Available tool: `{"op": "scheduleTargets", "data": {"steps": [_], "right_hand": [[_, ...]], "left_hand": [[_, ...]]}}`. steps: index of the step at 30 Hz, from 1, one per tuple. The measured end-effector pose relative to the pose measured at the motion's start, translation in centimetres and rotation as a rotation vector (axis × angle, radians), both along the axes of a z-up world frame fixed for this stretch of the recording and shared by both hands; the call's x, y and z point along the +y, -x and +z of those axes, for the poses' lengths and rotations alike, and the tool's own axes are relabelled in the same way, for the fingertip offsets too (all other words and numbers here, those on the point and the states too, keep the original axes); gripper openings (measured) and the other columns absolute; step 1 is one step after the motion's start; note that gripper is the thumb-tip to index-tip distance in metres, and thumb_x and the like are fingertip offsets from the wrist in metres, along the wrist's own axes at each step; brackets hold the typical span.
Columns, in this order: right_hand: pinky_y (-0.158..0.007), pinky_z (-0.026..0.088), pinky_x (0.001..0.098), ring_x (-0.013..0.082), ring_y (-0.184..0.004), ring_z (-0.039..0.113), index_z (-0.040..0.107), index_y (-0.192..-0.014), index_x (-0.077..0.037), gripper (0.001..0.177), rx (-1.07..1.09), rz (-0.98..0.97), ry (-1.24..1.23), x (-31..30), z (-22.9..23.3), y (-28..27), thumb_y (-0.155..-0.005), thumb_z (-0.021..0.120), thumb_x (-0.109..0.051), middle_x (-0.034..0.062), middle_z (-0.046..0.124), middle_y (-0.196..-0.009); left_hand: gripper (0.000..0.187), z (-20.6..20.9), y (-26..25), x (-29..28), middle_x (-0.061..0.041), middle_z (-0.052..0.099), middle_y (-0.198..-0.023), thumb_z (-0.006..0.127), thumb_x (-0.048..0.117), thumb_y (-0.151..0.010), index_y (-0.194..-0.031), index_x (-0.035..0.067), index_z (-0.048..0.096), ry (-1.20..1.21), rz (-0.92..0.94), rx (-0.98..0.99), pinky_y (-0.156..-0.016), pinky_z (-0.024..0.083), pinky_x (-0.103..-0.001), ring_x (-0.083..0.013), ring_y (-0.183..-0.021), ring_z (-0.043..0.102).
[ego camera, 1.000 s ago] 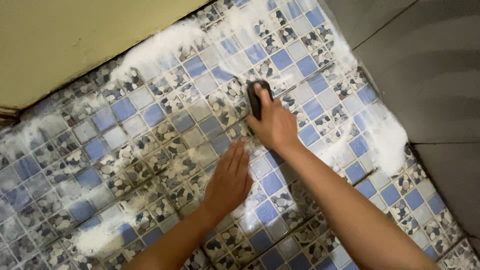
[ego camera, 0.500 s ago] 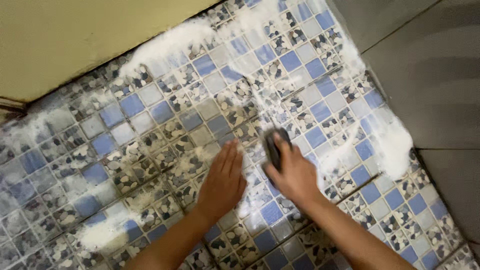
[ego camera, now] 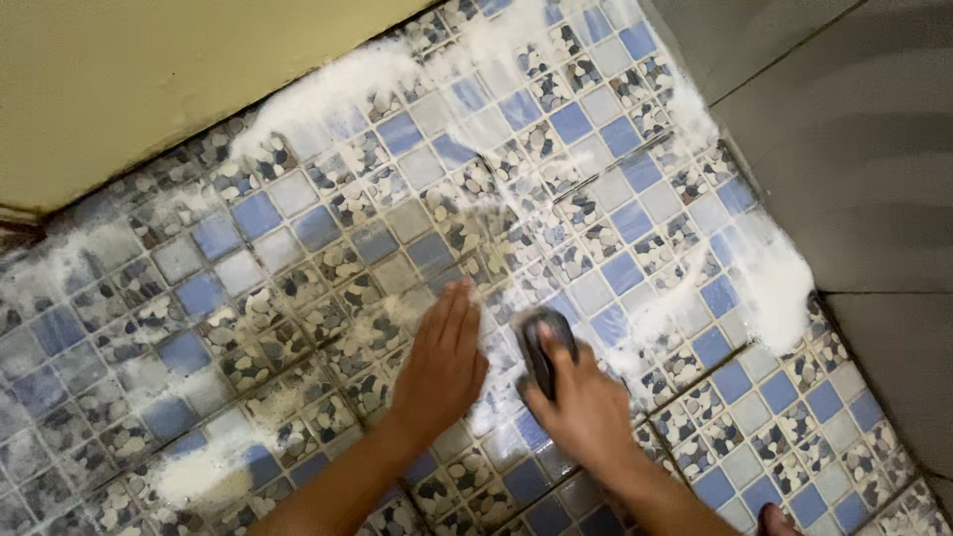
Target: The person scrubs the soapy tiled floor using a handheld brush.
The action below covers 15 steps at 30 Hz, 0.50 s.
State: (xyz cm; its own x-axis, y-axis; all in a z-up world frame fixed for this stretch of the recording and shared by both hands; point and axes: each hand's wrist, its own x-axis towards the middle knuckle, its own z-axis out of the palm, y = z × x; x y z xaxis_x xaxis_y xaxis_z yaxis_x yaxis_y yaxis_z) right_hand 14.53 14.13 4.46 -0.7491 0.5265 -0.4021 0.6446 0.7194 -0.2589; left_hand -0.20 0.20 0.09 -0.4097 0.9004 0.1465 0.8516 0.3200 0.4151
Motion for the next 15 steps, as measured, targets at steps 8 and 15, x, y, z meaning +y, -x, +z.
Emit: {"op": "scheduleTargets", "data": {"steps": [8,15], "right_hand": [[-0.072,0.057,0.0538,0.0446,-0.081,0.069,0.033,-0.154,-0.024,0.073,0.222,-0.097,-0.008,4.4,0.6,14.5,-0.09,0.062,-0.043,0.0255,0.064,-0.107],[-0.066,0.062,0.0491,0.0381,-0.082,0.074,0.031,-0.151,-0.012,0.086,0.113,-0.181,-0.036,5.4,1.3,-1.3,-0.084,0.06,-0.056,0.0283,0.061,-0.118]], "left_hand": [[0.06,-0.1,-0.1,0.2,-0.032,0.03,-0.153,0.053,0.021,-0.092,-0.139,-0.014,0.041,0.021,-0.016,-0.016,-0.118,0.025,-0.054,-0.0443,-0.146,0.025],[0.055,-0.2,-0.2,0.5,-0.032,0.028,-0.157,0.049,0.017,-0.096,-0.141,-0.013,0.04,-0.013,-0.018,-0.007,-0.12,0.024,-0.053,-0.0434,-0.149,0.024]]}}
